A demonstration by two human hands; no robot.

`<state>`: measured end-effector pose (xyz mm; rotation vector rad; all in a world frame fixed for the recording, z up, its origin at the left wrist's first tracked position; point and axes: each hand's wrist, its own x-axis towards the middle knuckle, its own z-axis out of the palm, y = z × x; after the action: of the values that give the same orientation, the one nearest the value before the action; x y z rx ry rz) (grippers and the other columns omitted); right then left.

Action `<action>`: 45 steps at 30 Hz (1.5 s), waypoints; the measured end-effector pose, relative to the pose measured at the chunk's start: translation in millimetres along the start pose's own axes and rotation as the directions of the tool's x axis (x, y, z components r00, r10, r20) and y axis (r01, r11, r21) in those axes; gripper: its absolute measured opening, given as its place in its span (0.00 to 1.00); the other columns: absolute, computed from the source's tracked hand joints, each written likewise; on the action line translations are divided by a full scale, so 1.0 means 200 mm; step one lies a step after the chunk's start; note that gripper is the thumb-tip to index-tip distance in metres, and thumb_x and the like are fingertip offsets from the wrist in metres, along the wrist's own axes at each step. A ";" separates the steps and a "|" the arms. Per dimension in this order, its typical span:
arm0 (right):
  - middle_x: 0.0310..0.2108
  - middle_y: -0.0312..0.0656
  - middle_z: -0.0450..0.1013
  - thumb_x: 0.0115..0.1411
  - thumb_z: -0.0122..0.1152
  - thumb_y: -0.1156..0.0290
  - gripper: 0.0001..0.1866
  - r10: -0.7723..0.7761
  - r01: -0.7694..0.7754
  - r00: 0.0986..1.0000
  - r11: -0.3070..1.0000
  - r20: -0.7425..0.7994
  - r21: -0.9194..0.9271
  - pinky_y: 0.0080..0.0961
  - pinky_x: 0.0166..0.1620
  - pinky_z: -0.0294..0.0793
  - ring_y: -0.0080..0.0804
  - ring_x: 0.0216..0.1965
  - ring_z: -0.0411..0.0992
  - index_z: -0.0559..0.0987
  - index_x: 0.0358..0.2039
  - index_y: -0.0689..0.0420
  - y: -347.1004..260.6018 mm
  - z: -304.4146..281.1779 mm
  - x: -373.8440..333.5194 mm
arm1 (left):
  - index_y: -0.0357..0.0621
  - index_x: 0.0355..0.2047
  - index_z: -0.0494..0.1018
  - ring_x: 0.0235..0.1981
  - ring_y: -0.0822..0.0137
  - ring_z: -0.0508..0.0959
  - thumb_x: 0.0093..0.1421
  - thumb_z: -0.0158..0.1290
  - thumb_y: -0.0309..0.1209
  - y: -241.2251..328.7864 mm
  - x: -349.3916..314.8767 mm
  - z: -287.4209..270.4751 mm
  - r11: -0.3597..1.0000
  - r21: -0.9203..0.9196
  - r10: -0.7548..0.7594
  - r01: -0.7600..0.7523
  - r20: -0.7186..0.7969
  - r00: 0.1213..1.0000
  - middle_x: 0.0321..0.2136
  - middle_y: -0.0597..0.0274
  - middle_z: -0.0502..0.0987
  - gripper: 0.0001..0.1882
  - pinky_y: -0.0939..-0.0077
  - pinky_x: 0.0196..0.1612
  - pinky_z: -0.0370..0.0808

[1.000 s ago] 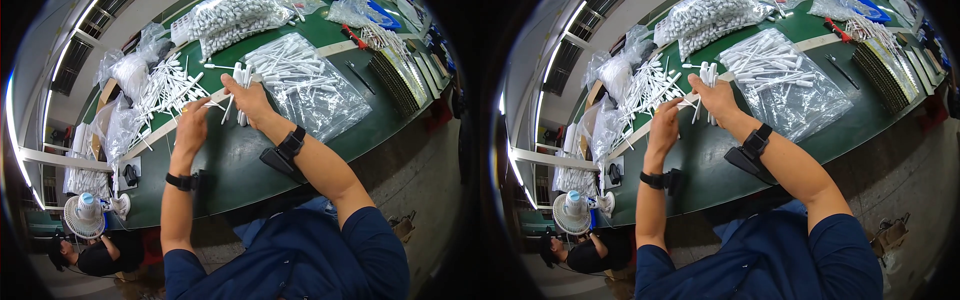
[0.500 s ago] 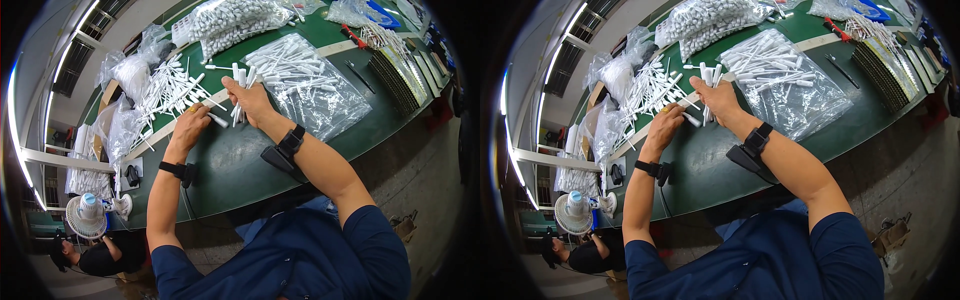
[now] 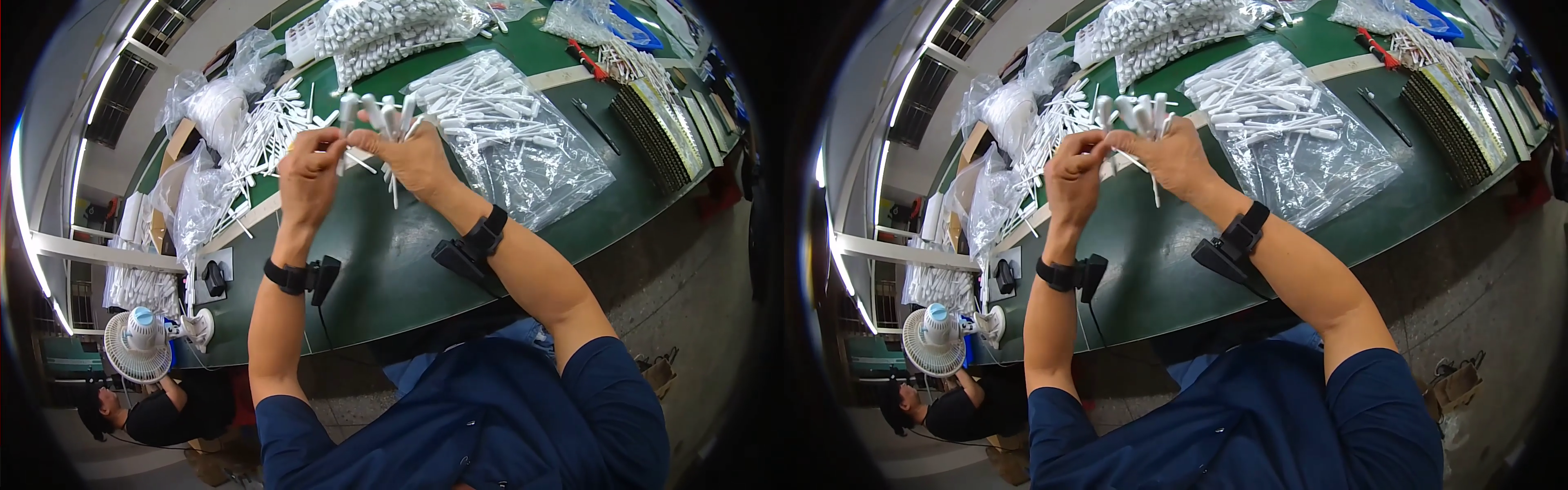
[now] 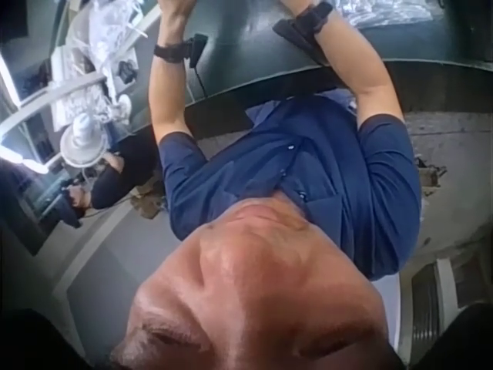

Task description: Packing sets of small white plastic components into clear plastic bags at a factory workstation.

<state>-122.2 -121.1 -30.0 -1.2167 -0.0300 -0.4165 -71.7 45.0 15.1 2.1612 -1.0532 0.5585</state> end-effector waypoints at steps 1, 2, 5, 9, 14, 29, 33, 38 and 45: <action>0.26 0.32 0.75 0.61 0.73 0.58 0.21 0.005 -0.005 1.000 1.000 0.004 0.003 0.16 0.27 0.64 0.14 0.26 0.68 0.84 0.43 0.63 -0.02 0.01 -0.01 | 0.38 0.34 0.81 0.33 0.60 0.81 0.60 0.62 0.21 0.03 -0.01 0.01 0.995 -0.098 -0.011 0.014 0.030 0.999 0.39 0.57 0.82 0.02 0.75 0.36 0.77; 0.26 0.32 0.75 0.61 0.73 0.57 0.21 0.009 -0.008 0.999 1.000 0.032 -0.007 0.16 0.28 0.64 0.14 0.27 0.68 0.84 0.44 0.63 -0.04 0.02 -0.02 | 0.38 0.34 0.81 0.33 0.60 0.81 0.60 0.62 0.21 0.04 -0.02 0.02 0.995 -0.095 -0.016 0.019 0.030 0.999 0.39 0.57 0.82 0.02 0.75 0.36 0.77; 0.26 0.31 0.76 0.62 0.73 0.56 0.21 0.021 -0.019 0.995 1.000 0.095 -0.024 0.17 0.28 0.64 0.14 0.27 0.67 0.85 0.46 0.61 -0.05 0.02 -0.04 | 0.34 0.33 0.80 0.38 0.64 0.82 0.60 0.62 0.22 0.05 -0.06 0.04 0.987 -0.138 -0.066 0.078 0.086 0.994 0.40 0.59 0.83 0.03 0.76 0.38 0.77; 0.23 0.28 0.73 0.63 0.71 0.54 0.19 -0.038 0.041 0.999 0.975 0.021 -0.217 0.20 0.27 0.64 0.15 0.25 0.64 0.85 0.38 0.60 -0.05 -0.01 -0.04 | 0.35 0.34 0.80 0.37 0.54 0.82 0.58 0.63 0.25 -0.08 -0.11 -0.05 0.993 0.050 -0.108 0.104 0.089 0.990 0.38 0.55 0.82 0.06 0.67 0.42 0.78; 0.19 0.31 0.69 0.65 0.67 0.51 0.23 -0.048 0.057 0.998 0.918 0.032 -0.393 0.24 0.26 0.63 0.17 0.23 0.62 0.79 0.29 0.61 -0.04 0.01 -0.04 | 0.31 0.33 0.79 0.33 0.57 0.81 0.57 0.63 0.27 -0.37 -0.36 -0.19 0.898 0.435 -0.149 0.058 0.177 0.973 0.32 0.53 0.81 0.09 0.68 0.36 0.77; 0.16 0.33 0.66 0.65 0.65 0.47 0.27 -0.075 0.062 0.997 0.903 -0.015 -0.426 0.28 0.26 0.64 0.21 0.21 0.62 0.75 0.25 0.61 0.01 0.02 -0.03 | 0.30 0.26 0.76 0.24 0.41 0.76 0.55 0.56 0.31 -0.45 -0.31 -0.09 0.767 0.446 -0.545 0.462 0.071 0.835 0.21 0.40 0.76 0.12 0.58 0.32 0.74; 0.16 0.32 0.66 0.65 0.66 0.48 0.27 -0.029 0.028 1.000 0.913 0.005 -0.407 0.27 0.25 0.63 0.19 0.21 0.62 0.75 0.23 0.59 0.02 0.01 -0.03 | 0.30 0.23 0.74 0.23 0.40 0.77 0.54 0.56 0.31 -0.49 -0.37 -0.12 0.762 0.470 -0.514 0.445 0.021 0.857 0.20 0.37 0.75 0.12 0.56 0.31 0.73; 0.16 0.30 0.66 0.63 0.68 0.48 0.27 0.126 -0.105 0.991 0.952 0.054 -0.288 0.24 0.24 0.62 0.17 0.20 0.62 0.74 0.20 0.58 0.03 0.00 -0.03 | 0.31 0.22 0.76 0.26 0.38 0.78 0.53 0.54 0.28 -0.31 -0.33 -0.18 0.687 0.499 -0.655 0.528 0.112 0.747 0.21 0.35 0.76 0.10 0.54 0.33 0.75; 0.16 0.30 0.67 0.61 0.70 0.47 0.27 0.198 -0.143 0.960 0.954 0.197 -0.263 0.23 0.23 0.62 0.15 0.20 0.63 0.74 0.19 0.57 0.03 0.07 -0.08 | 0.33 0.22 0.79 0.30 0.37 0.80 0.52 0.52 0.25 -0.34 -0.29 -0.14 0.670 0.451 -0.654 0.590 -0.017 0.756 0.23 0.34 0.77 0.09 0.53 0.36 0.76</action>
<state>-131.9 -102.5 -34.3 -1.4949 -0.0650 -0.1321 -53.0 127.0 -26.4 2.7925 -0.1764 0.3143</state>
